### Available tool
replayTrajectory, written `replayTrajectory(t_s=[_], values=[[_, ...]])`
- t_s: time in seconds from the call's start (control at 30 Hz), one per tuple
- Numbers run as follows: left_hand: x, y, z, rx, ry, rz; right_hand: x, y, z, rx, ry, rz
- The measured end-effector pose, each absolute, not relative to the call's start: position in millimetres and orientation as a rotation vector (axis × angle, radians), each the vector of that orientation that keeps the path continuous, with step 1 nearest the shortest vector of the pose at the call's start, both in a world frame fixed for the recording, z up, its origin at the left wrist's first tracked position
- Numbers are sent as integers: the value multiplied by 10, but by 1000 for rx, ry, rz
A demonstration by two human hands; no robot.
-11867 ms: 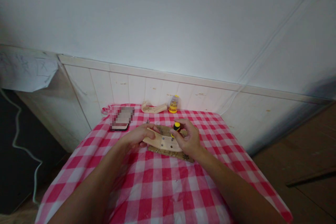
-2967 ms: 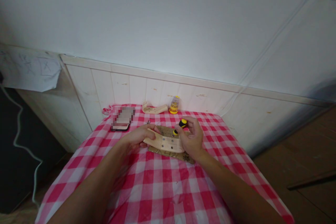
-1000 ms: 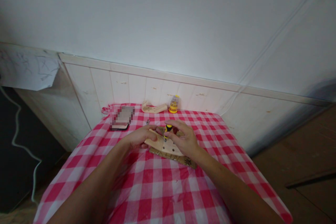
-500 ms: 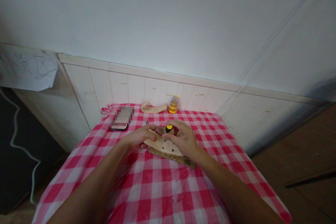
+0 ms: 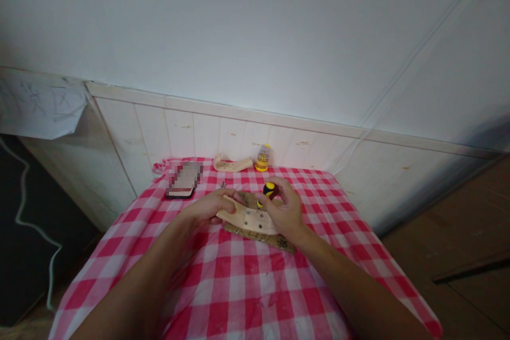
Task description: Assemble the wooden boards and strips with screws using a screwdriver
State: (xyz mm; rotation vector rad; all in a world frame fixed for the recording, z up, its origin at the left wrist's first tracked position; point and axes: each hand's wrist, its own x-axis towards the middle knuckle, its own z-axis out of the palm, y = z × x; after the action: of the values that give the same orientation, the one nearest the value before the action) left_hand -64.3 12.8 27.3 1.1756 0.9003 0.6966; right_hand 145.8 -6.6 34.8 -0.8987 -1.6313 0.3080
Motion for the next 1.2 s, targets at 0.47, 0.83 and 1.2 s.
replayTrajectory(t_s=[0.47, 0.83, 1.2], values=[[-672, 163, 232, 1178, 913, 693, 1482, -29, 364, -892, -1641, 243], [-673, 169, 241, 1175, 901, 698, 1518, -77, 348, -871, -1795, 269], [-659, 150, 279, 1175, 898, 687, 1517, -79, 414, -861, -1781, 177]])
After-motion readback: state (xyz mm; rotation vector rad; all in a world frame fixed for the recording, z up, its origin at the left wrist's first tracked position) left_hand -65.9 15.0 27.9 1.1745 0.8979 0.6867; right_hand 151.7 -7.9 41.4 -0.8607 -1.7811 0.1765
